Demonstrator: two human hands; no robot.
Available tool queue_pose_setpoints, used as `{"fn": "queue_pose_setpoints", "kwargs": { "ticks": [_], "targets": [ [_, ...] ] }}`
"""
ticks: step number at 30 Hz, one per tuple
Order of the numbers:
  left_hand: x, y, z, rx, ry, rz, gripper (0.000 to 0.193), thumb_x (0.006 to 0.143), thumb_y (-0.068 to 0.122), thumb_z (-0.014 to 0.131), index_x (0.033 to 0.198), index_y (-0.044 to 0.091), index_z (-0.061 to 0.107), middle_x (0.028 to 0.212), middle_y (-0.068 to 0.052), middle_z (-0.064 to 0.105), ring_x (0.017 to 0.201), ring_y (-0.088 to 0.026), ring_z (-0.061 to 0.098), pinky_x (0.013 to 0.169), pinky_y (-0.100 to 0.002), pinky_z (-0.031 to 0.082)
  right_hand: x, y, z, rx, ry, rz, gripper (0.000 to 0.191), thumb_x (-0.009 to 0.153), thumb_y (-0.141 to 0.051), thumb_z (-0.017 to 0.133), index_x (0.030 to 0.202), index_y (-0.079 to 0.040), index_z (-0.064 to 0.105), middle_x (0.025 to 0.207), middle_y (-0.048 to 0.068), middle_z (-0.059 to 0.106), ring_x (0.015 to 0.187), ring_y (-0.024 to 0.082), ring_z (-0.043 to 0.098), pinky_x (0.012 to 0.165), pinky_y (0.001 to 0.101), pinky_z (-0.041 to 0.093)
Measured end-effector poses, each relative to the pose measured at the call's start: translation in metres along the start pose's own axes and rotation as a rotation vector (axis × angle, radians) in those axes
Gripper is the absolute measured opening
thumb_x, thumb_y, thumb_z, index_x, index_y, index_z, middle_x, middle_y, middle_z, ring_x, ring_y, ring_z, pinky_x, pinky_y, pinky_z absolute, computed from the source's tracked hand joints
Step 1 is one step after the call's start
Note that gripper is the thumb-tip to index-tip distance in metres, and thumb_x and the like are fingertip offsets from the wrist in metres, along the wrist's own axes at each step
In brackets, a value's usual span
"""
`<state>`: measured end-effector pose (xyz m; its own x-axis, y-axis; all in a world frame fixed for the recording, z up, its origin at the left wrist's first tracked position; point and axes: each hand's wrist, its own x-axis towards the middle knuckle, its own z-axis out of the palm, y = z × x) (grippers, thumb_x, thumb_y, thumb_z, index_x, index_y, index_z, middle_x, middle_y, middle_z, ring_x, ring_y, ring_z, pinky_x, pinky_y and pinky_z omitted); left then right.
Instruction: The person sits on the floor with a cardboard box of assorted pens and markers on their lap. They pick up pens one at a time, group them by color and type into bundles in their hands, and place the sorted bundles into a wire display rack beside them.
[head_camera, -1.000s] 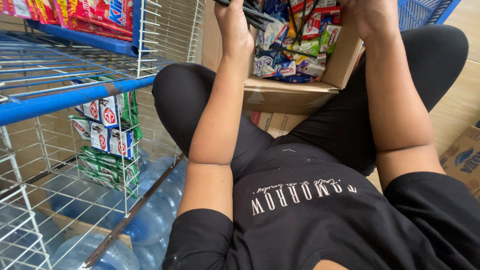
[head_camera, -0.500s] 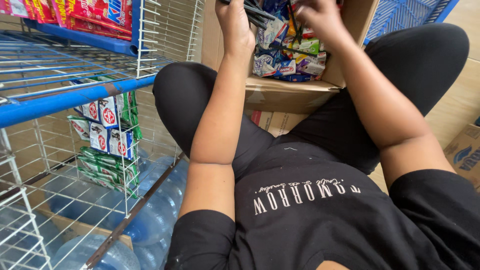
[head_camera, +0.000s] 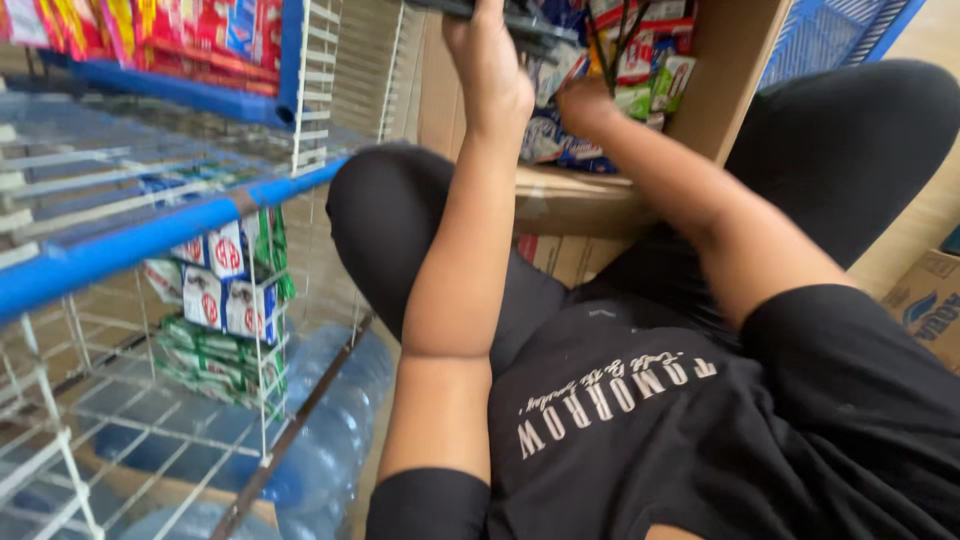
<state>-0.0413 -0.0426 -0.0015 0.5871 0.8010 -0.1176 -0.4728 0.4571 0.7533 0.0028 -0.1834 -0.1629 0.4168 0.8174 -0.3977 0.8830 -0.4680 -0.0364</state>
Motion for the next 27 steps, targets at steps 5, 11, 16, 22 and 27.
{"fn": "queue_pose_setpoints", "kwargs": {
  "ticks": [5,11,16,22,27],
  "targets": [
    [-0.009,0.038,0.024,-0.141,-0.03,-0.114,0.014,0.102,0.007,0.068,0.093,-0.001,0.06,0.083,-0.009,0.063,0.073,-0.019,0.061,0.072,-0.035,0.05,0.015,-0.021,-0.002,-0.047,0.058,0.075,0.02,0.092,-0.021,0.061,0.1,-0.013,0.078,0.103,0.012,0.076,0.1,0.029,0.07,0.08,0.0457,0.047],
    [-0.014,0.05,0.041,-0.132,-0.006,-0.185,0.013,0.1,0.009,0.069,0.095,-0.001,0.062,0.086,-0.008,0.064,0.076,-0.019,0.063,0.073,-0.034,0.052,0.02,-0.024,-0.008,0.021,-0.174,0.08,0.024,0.101,-0.015,0.057,0.105,-0.016,0.08,0.109,0.009,0.078,0.103,0.028,0.073,0.081,0.0506,0.05],
    [-0.016,0.05,0.041,-0.155,0.001,-0.193,0.013,0.101,0.008,0.07,0.095,-0.001,0.063,0.087,-0.007,0.064,0.076,-0.018,0.062,0.074,-0.034,0.053,0.021,-0.023,-0.012,-0.063,-0.325,0.028,0.023,0.091,-0.018,0.059,0.104,-0.019,0.078,0.108,0.009,0.075,0.102,0.03,0.07,0.081,0.0535,0.051],
    [-0.017,0.051,0.039,-0.124,-0.048,-0.177,0.015,0.102,0.011,0.069,0.096,-0.001,0.064,0.087,-0.007,0.065,0.078,-0.019,0.064,0.076,-0.034,0.053,0.025,0.027,-0.036,0.376,-0.454,0.217,0.03,0.091,-0.022,0.064,0.118,-0.012,0.073,0.101,0.017,0.076,0.09,0.033,0.074,0.073,0.0472,0.058],
    [-0.019,0.046,0.04,-0.123,-0.068,-0.161,0.015,0.101,0.011,0.071,0.095,-0.001,0.064,0.086,-0.007,0.065,0.077,-0.019,0.064,0.075,-0.035,0.053,0.026,0.073,-0.039,0.869,-0.181,0.286,0.038,0.096,-0.034,0.071,0.116,-0.001,0.072,0.099,0.019,0.073,0.083,0.03,0.069,0.074,0.0457,0.055]
  ]
}}
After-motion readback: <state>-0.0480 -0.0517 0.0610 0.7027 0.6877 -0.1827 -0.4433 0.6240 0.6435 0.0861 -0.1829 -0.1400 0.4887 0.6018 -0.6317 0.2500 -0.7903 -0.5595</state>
